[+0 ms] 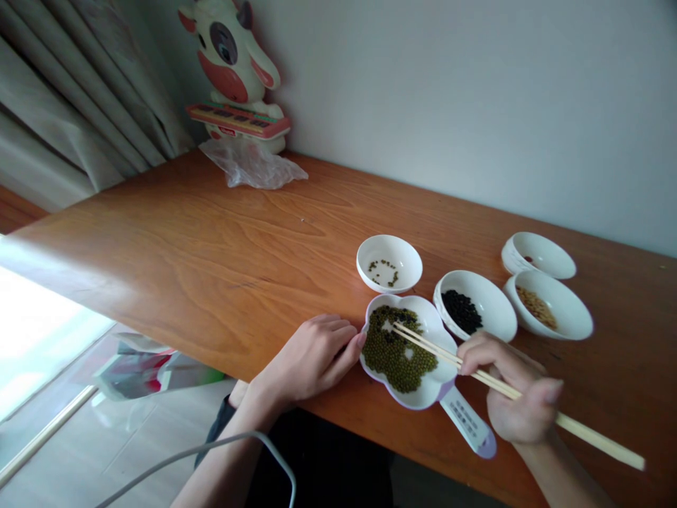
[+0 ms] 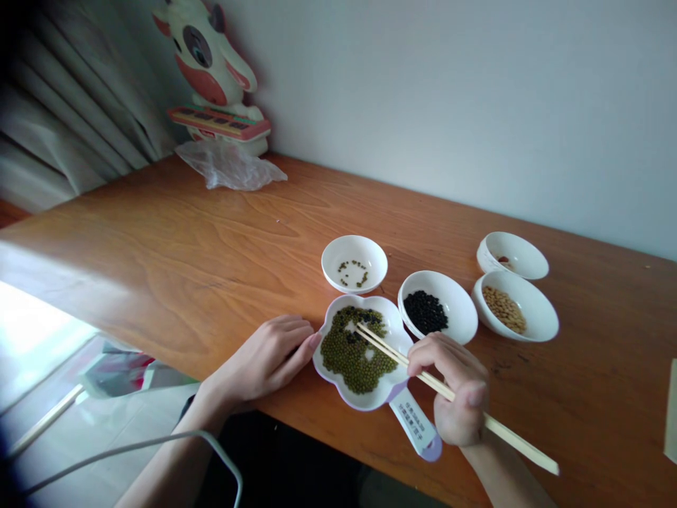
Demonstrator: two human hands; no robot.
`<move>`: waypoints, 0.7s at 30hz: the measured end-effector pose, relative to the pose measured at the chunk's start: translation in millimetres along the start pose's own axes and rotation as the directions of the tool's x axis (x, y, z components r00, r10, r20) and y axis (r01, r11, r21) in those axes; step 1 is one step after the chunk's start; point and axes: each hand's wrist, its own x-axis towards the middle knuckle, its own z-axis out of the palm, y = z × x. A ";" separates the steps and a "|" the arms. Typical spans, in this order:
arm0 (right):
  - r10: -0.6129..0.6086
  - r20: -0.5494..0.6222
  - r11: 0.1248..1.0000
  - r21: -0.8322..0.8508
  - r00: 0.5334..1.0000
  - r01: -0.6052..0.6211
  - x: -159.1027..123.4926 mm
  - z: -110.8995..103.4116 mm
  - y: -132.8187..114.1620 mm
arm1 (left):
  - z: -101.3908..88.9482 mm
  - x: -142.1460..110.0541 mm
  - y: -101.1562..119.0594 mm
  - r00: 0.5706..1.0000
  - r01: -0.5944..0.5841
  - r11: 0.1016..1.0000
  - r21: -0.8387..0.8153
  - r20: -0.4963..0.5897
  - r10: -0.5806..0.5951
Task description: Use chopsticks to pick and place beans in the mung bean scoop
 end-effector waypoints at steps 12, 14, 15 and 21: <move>-0.031 0.003 0.998 -0.050 1.000 0.031 -4.6 1.8 4.2 | 0.9 0.1 -1.3 1.000 -0.006 1.000 -0.015 -0.006 0.006; -0.042 0.005 0.997 -0.061 0.999 0.043 -6.6 1.3 6.7 | 1.2 0.2 -1.6 1.000 -0.011 1.000 -0.016 -0.007 0.011; -0.047 0.007 0.997 -0.064 0.999 0.048 -7.2 0.9 7.5 | 1.3 0.3 -1.7 1.000 -0.012 1.000 -0.017 -0.006 0.012; -0.054 -0.011 0.997 -0.062 0.998 0.053 -2.3 -3.9 3.8 | 1.9 -0.1 -1.8 1.000 -0.017 1.000 -0.017 -0.015 0.016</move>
